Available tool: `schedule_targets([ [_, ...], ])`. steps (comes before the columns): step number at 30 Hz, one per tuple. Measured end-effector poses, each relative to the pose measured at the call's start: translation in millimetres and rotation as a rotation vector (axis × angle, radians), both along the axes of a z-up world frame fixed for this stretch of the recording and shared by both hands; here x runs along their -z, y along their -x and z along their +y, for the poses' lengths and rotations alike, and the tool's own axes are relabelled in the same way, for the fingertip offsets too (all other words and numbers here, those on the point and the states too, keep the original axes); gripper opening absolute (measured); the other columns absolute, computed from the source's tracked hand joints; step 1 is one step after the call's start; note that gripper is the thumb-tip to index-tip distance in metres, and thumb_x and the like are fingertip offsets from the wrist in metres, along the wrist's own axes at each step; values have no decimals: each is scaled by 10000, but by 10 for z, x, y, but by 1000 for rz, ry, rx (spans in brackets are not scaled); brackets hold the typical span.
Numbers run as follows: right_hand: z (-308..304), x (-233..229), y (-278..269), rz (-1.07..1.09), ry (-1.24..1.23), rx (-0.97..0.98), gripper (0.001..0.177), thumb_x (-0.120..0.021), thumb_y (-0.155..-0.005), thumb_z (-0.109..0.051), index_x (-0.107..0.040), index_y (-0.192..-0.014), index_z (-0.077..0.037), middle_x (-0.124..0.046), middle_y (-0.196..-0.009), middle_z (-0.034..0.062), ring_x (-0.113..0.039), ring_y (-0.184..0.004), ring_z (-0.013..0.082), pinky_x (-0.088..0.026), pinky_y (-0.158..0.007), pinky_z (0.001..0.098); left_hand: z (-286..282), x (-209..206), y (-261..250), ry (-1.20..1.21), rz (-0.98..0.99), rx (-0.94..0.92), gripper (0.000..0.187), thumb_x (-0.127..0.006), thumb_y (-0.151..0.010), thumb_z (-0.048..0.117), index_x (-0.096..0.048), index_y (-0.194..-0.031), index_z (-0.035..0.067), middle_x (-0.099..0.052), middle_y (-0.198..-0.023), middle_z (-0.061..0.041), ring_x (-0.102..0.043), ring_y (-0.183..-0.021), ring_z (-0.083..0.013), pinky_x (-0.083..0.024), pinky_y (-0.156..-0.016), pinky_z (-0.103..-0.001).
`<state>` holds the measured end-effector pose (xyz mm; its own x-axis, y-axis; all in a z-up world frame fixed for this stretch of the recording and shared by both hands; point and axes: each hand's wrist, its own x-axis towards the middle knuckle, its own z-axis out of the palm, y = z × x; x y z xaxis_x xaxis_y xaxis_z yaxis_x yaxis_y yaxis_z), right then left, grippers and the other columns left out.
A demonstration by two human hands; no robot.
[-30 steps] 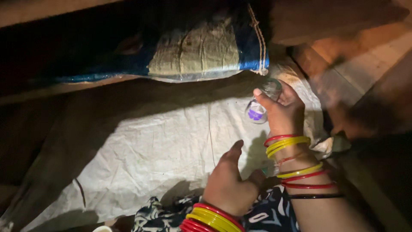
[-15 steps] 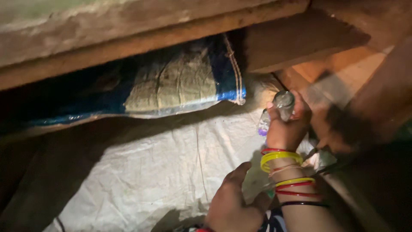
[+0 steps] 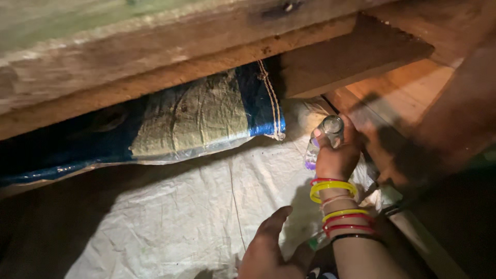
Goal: The person sits on the floor and wipes several small glass tumblers with a patterned cloth. They handle each glass individually, wiping the exterior and interior, then place the cleaned glasses on a white sheet on the floor.
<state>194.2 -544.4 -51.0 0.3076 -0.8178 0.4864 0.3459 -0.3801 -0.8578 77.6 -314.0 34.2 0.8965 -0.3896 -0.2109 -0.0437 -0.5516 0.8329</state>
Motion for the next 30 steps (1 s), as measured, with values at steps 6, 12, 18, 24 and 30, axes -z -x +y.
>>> schedule_targets([
  [6,-202,205,-68,-198,-83,-186,577,-805,-822,-1,-592,-1356,-40,-662,-1151,-27,-616,-1072,105,-493,-992,259,-83,-149,-119,-190,-309,122,873,-807,-727,211,-461,-1522,120,-430,-1509,-239,-418,-1409,-414,-382,-1090,-476],
  [12,-203,216,-68,27,18,-32,507,-842,-812,-37,-661,-1286,-27,-614,-1004,7,-542,-916,120,-479,-888,260,-147,-266,-150,-309,-770,180,893,-770,-679,199,-398,-1468,6,-325,-1523,-337,-248,-1451,-551,-241,-1070,-728],
  [18,-158,197,-106,120,161,72,524,-851,-769,-60,-662,-1257,-58,-696,-1095,65,-635,-992,188,-510,-925,321,-255,-217,-132,-340,-723,241,1039,-788,-558,199,-375,-1498,35,-283,-1520,-351,-219,-1436,-562,-207,-1044,-769],
  [24,-219,328,-133,321,277,151,533,-878,-775,-157,-643,-1247,-77,-707,-1137,146,-666,-1061,337,-515,-935,425,-297,-121,-193,-360,-768,236,975,-753,-614,205,-384,-1500,32,-298,-1524,-348,-234,-1446,-544,-213,-1057,-762],
  [30,-259,359,-138,551,293,194,606,-885,-771,-347,-660,-1280,-106,-710,-1200,170,-666,-1103,381,-516,-921,455,-388,-253,-422,-577,-964,260,741,-574,-806,253,-392,-1494,49,-350,-1521,-310,-241,-1453,-505,-208,-1085,-768],
])
